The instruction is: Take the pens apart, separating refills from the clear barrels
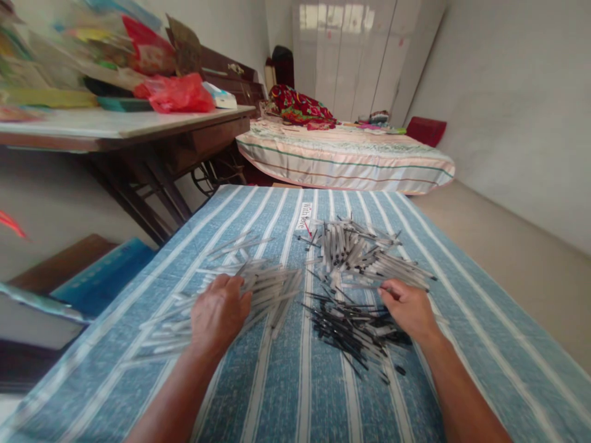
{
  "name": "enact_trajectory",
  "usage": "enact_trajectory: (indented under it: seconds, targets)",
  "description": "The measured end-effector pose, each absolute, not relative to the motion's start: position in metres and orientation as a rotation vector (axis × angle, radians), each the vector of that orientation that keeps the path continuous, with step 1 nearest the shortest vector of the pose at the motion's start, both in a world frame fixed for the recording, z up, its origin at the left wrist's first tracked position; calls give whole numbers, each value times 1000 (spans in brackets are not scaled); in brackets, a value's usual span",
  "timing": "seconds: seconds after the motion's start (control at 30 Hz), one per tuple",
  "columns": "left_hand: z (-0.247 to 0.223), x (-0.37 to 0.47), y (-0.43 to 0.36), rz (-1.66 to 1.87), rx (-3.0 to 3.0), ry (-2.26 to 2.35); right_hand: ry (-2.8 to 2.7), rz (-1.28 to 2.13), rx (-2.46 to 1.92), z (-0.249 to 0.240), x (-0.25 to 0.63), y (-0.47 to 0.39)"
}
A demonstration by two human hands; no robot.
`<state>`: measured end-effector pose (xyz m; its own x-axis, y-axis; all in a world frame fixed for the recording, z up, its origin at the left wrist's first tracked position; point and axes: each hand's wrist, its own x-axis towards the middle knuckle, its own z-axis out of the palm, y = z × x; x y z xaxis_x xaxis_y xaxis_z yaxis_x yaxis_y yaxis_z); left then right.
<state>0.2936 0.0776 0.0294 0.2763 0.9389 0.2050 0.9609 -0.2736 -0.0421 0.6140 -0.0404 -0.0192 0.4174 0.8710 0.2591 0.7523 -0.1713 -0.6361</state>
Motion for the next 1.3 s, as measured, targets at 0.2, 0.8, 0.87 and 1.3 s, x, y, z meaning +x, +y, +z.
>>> enact_trajectory:
  seconds: [0.2, 0.8, 0.87, 1.3]
  targets:
    - [27, 298, 76, -263, -2418, -1702, -1453, -265, -2231, -21, 620, -38]
    - [6, 316, 65, -527, -2600, -1265, -1701, -303, -2334, -24, 612, -33]
    - [3, 319, 62, -524, -2675, -1173, -1724, -304, -2307, -25, 613, -33]
    - [-4, 309, 78, -454, -2666, -1247, -1723, -299, -2335, -28, 617, -33]
